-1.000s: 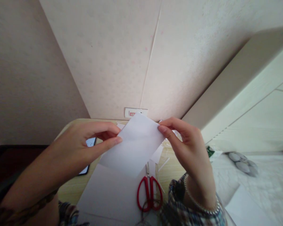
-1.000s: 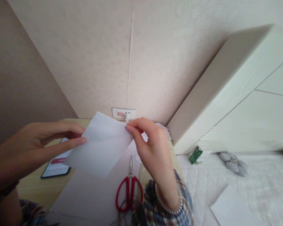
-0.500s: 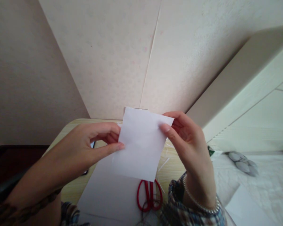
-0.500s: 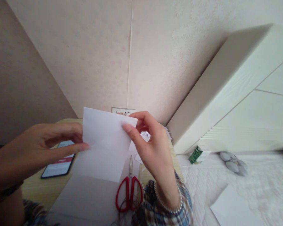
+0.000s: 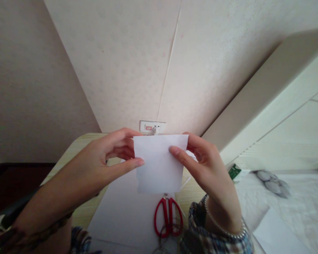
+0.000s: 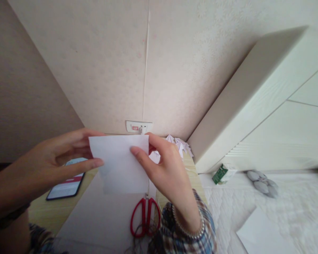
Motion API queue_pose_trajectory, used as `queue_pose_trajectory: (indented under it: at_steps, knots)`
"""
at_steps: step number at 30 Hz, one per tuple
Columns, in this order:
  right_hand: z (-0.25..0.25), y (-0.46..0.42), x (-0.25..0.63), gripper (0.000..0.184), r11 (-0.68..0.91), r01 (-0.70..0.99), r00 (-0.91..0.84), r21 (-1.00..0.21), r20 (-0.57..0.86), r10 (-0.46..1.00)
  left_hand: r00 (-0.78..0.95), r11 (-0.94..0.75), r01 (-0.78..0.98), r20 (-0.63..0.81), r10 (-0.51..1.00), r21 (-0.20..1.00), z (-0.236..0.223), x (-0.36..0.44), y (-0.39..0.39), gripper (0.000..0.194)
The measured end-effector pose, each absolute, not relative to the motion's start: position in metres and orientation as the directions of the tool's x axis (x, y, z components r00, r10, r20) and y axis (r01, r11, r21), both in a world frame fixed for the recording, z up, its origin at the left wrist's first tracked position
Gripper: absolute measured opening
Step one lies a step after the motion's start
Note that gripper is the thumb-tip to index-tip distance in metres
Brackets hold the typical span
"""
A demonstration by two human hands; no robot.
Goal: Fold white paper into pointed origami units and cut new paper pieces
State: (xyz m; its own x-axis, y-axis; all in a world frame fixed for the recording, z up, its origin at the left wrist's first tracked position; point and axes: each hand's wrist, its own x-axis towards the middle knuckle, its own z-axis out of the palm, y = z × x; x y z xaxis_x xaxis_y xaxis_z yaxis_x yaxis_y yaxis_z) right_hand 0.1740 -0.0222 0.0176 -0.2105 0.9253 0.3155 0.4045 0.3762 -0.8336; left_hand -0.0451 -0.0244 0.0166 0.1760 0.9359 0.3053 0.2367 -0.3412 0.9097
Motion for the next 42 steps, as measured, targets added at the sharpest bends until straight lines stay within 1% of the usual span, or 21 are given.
queue_pose_trajectory:
  at_steps: [4, 6, 8, 10, 12, 15, 17, 18, 22, 24, 25, 26, 27, 31, 33, 36, 39, 42]
  knots:
    - [0.018, -0.024, 0.172, 0.022, 0.401, 0.428, -0.220, -0.810, 0.338, 0.915, 0.202, -0.293, 0.291, 0.240, 0.949, 0.911, 0.017, -0.042, -0.025, 0.016]
    - [0.019, -0.024, 0.171, 0.020, 0.405, 0.393, -0.216, -0.825, 0.345, 0.913, 0.199, -0.267, 0.282, 0.216, 0.956, 0.921, 0.019, -0.039, -0.026, 0.015]
    - [0.019, -0.024, 0.171, 0.015, 0.404, 0.330, -0.213, -0.853, 0.350, 0.912, 0.175, -0.227, 0.232, 0.189, 0.966, 0.946, 0.022, -0.035, -0.028, 0.015]
    - [0.020, -0.024, 0.171, 0.012, 0.398, 0.275, -0.216, -0.875, 0.347, 0.913, 0.113, -0.173, 0.142, 0.158, 0.981, 0.975, 0.024, -0.032, -0.031, 0.017]
    - [0.020, -0.023, 0.173, 0.011, 0.382, 0.271, -0.223, -0.884, 0.329, 0.918, 0.047, -0.144, 0.036, 0.142, 0.989, 0.989, 0.024, -0.031, -0.033, 0.022]
    - [0.020, -0.022, 0.178, 0.013, 0.366, 0.331, -0.222, -0.870, 0.305, 0.926, -0.062, -0.205, -0.058, 0.201, 0.978, 0.977, 0.020, -0.031, -0.034, 0.022]
    - [0.020, -0.023, 0.181, 0.014, 0.375, 0.323, -0.191, -0.869, 0.328, 0.925, -0.159, -0.246, -0.081, 0.231, 0.960, 0.966, 0.018, -0.031, -0.034, 0.020]
    - [0.020, -0.023, 0.182, 0.012, 0.380, 0.280, -0.162, -0.881, 0.347, 0.924, -0.218, -0.259, -0.098, 0.233, 0.948, 0.961, 0.018, -0.030, -0.034, 0.020]
    - [0.022, -0.025, 0.181, 0.003, 0.399, -0.010, -0.079, -0.917, 0.399, 0.914, -0.477, -0.312, -0.183, 0.193, 0.857, 0.932, 0.025, -0.020, -0.034, 0.022]
    - [0.022, -0.025, 0.174, 0.010, 0.373, -0.095, -0.097, -0.923, 0.382, 0.919, -0.520, -0.295, -0.251, 0.129, 0.845, 0.922, 0.030, -0.012, -0.035, 0.018]
    - [0.021, -0.025, 0.170, 0.013, 0.349, -0.120, -0.108, -0.929, 0.362, 0.926, -0.545, -0.292, -0.282, 0.098, 0.833, 0.914, 0.032, -0.007, -0.035, 0.020]
    - [0.020, -0.025, 0.165, 0.014, 0.329, -0.153, -0.119, -0.932, 0.348, 0.930, -0.542, -0.265, -0.306, 0.062, 0.838, 0.914, 0.033, -0.003, -0.036, 0.021]
    - [0.019, -0.025, 0.159, 0.014, 0.300, -0.183, -0.121, -0.936, 0.325, 0.938, -0.524, -0.252, -0.311, 0.055, 0.850, 0.916, 0.032, 0.000, -0.036, 0.020]
    - [0.014, -0.025, 0.146, 0.012, 0.269, -0.241, -0.061, -0.932, 0.292, 0.955, -0.454, -0.273, -0.352, 0.092, 0.886, 0.895, 0.025, 0.010, -0.038, 0.019]
    - [0.013, -0.025, 0.145, 0.009, 0.265, -0.225, -0.048, -0.937, 0.283, 0.958, -0.439, -0.269, -0.376, 0.085, 0.894, 0.887, 0.022, 0.013, -0.039, 0.018]
    - [0.013, -0.024, 0.148, 0.006, 0.275, -0.195, -0.024, -0.941, 0.285, 0.958, -0.371, -0.222, -0.390, 0.068, 0.926, 0.894, 0.019, 0.013, -0.040, 0.017]
    - [0.014, -0.025, 0.153, 0.007, 0.283, -0.180, -0.011, -0.942, 0.289, 0.957, -0.300, -0.179, -0.396, 0.057, 0.952, 0.901, 0.020, 0.008, -0.038, 0.024]
    - [0.016, -0.026, 0.157, 0.009, 0.266, -0.150, -0.020, -0.952, 0.272, 0.962, -0.302, -0.197, -0.365, 0.084, 0.950, 0.910, 0.023, -0.003, -0.034, 0.029]
